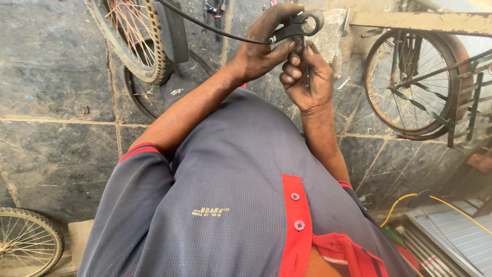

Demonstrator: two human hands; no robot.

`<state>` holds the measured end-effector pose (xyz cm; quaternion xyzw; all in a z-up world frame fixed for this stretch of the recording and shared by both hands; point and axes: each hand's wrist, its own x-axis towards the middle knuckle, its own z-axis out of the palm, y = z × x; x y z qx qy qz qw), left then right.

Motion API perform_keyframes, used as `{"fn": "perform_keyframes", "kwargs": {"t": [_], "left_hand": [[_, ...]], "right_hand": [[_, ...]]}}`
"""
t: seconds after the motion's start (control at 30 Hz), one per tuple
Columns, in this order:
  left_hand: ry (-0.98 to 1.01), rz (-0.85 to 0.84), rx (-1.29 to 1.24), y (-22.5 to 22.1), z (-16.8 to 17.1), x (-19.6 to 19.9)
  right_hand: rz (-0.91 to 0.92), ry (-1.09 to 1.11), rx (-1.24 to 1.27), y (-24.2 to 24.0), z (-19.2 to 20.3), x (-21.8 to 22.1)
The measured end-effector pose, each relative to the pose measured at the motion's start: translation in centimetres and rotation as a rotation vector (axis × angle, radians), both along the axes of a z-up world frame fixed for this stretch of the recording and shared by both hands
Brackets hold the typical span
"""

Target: The person repairs a bicycle by working on the handlebars and brake components. They use a screwdriver and other tools to adjust the brake levers and cables.

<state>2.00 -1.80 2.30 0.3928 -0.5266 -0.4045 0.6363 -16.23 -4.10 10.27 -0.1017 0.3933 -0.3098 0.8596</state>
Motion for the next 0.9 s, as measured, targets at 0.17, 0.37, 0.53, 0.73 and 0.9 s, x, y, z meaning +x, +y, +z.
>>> {"fn": "perform_keyframes", "kwargs": {"t": [0.17, 0.37, 0.53, 0.73, 0.9], "left_hand": [[0.285, -0.144, 0.033, -0.2, -0.6, -0.1], [-0.026, -0.104, -0.005, 0.2, 1.7, 0.0], [-0.051, -0.022, -0.090, 0.8, 3.3, 0.3], [0.082, -0.054, -0.059, 0.0, 2.6, -0.1], [0.176, -0.069, 0.026, 0.1, 2.3, 0.3]], "right_hand": [[0.000, 0.063, -0.202, 0.8, 1.0, 0.3], [0.064, 1.048, -1.254, 2.0, 1.0, 1.0], [0.186, 1.167, -1.226, 2.5, 1.2, -0.6], [0.158, 0.345, -0.487, 0.5, 2.6, -1.7], [0.243, 0.432, -0.477, -0.3, 4.1, 0.1]]}}
